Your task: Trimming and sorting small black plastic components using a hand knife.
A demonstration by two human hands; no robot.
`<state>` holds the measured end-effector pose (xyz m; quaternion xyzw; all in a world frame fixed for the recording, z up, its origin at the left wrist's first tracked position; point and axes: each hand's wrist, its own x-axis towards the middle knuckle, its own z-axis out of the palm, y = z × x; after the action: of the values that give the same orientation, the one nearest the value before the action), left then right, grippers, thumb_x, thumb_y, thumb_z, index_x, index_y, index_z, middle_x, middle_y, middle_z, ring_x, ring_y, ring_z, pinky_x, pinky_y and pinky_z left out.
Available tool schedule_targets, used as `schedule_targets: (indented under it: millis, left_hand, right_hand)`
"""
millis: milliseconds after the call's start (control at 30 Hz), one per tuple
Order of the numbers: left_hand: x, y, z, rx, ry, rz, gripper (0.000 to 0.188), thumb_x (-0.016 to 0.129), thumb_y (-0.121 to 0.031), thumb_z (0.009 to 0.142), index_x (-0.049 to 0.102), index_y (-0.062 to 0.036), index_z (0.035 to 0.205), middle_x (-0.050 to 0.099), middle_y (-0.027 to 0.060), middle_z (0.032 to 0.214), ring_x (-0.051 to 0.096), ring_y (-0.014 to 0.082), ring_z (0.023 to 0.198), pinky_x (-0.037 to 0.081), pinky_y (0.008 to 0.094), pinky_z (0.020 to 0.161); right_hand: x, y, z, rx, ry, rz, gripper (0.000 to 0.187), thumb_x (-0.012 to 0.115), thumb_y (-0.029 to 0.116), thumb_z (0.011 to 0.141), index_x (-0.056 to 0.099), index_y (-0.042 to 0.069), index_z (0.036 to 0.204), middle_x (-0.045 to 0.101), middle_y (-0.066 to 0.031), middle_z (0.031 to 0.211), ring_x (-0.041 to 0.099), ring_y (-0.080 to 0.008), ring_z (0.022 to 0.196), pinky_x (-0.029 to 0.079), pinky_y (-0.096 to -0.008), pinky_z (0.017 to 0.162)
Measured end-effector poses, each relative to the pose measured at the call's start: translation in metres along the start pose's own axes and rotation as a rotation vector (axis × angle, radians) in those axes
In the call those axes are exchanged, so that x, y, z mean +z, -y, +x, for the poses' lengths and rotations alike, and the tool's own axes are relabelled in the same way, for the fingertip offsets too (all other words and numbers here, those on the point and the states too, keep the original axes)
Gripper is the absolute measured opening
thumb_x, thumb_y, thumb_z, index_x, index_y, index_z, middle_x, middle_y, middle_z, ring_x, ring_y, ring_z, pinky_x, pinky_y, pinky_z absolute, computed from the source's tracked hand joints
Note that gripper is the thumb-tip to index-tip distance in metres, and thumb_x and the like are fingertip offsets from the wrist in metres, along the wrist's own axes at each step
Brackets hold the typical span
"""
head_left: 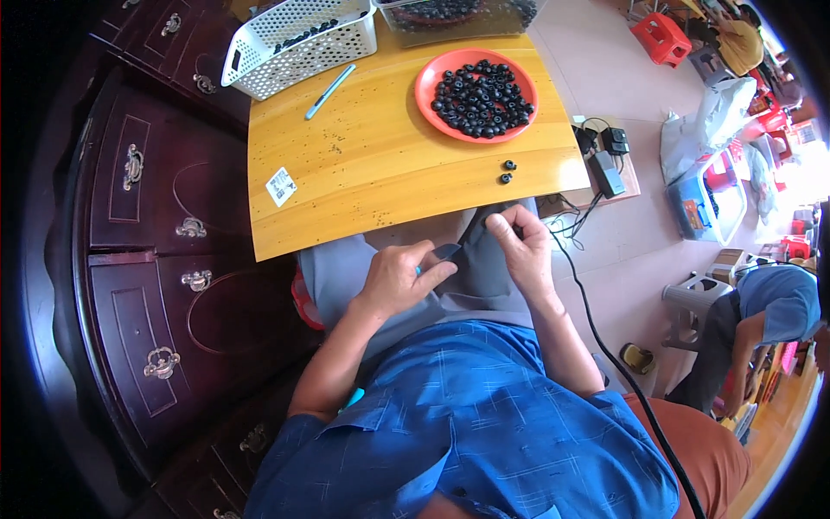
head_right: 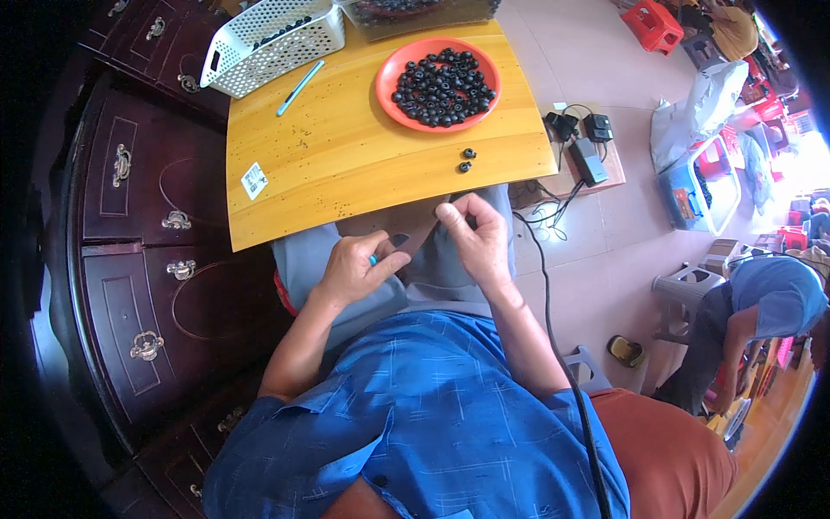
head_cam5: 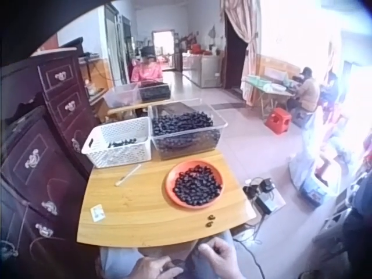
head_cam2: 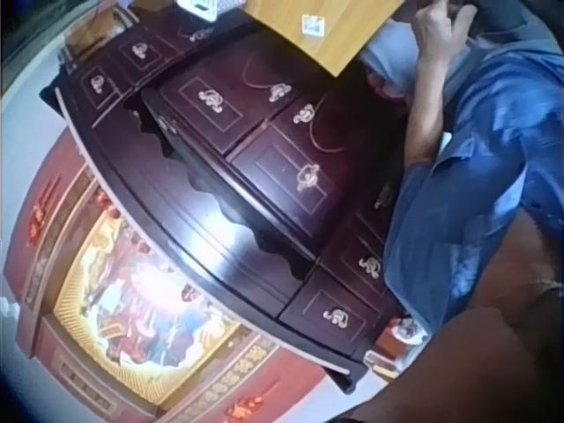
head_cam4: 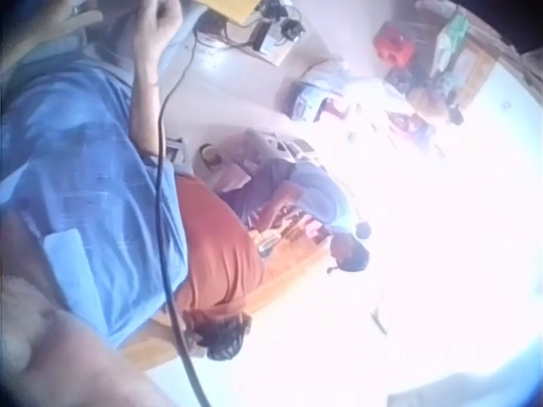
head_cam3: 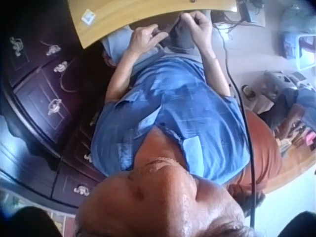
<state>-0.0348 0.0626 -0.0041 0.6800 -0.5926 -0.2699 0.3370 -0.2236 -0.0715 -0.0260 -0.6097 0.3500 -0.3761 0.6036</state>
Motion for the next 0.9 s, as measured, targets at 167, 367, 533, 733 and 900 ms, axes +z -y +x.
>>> schedule_targets:
  millis: [167,367,533,733,900]
  left_hand:
    - [0.006,0.004,-0.006,-0.025,0.018,0.015,0.039,0.079,-0.04,0.091,0.067,-0.0034,0.084,0.074,0.0135,0.075,0.073,0.0373,0.073,0.056,0.0454,0.063]
    - [0.011,0.002,-0.006,0.007,-0.011,-0.062,0.035,0.082,-0.032,0.09,0.066,-0.0024,0.079,0.07,0.0144,0.069,0.071,0.0322,0.063,0.054,0.0394,0.059]
    - [0.012,0.003,-0.006,-0.022,0.041,-0.063,0.034,0.081,-0.031,0.09,0.068,-0.0004,0.086,0.075,0.0151,0.08,0.074,0.0362,0.075,0.057,0.043,0.064]
    - [0.013,0.005,-0.005,0.013,0.039,-0.055,0.033,0.081,-0.03,0.09,0.068,-0.0002,0.086,0.074,0.0153,0.078,0.074,0.0356,0.073,0.056,0.0424,0.062]
    - [0.016,0.001,-0.001,0.024,-0.079,-0.193,0.022,0.082,-0.016,0.09,0.066,-0.0017,0.084,0.067,0.0112,0.069,0.068,0.0236,0.061,0.053,0.0353,0.06]
  right_hand:
    - [-0.017,0.017,0.029,-0.062,-0.15,-0.545,0.023,0.079,0.021,0.093,0.071,0.0,0.09,0.066,-0.0148,0.07,0.065,-0.0229,0.061,0.051,-0.0345,0.062]
    - [-0.022,0.015,0.046,-0.071,-0.082,-0.797,0.027,0.076,0.03,0.094,0.072,0.004,0.088,0.07,-0.0137,0.073,0.071,-0.0343,0.07,0.055,-0.0422,0.065]
    - [-0.021,0.018,0.062,-0.099,-0.155,-0.905,0.03,0.077,0.032,0.093,0.071,0.004,0.086,0.069,-0.0142,0.072,0.07,-0.034,0.067,0.055,-0.0421,0.064]
    - [-0.039,-0.004,0.062,-0.133,-0.323,-0.622,0.034,0.071,0.034,0.101,0.068,0.005,0.082,0.06,-0.0075,0.062,0.057,-0.0196,0.053,0.048,-0.0347,0.055]
    - [-0.039,-0.014,0.017,0.541,-0.013,0.924,0.035,0.055,0.038,0.111,0.066,0.006,0.104,0.048,0.0044,0.074,0.04,-0.0106,0.058,0.035,-0.0248,0.053]
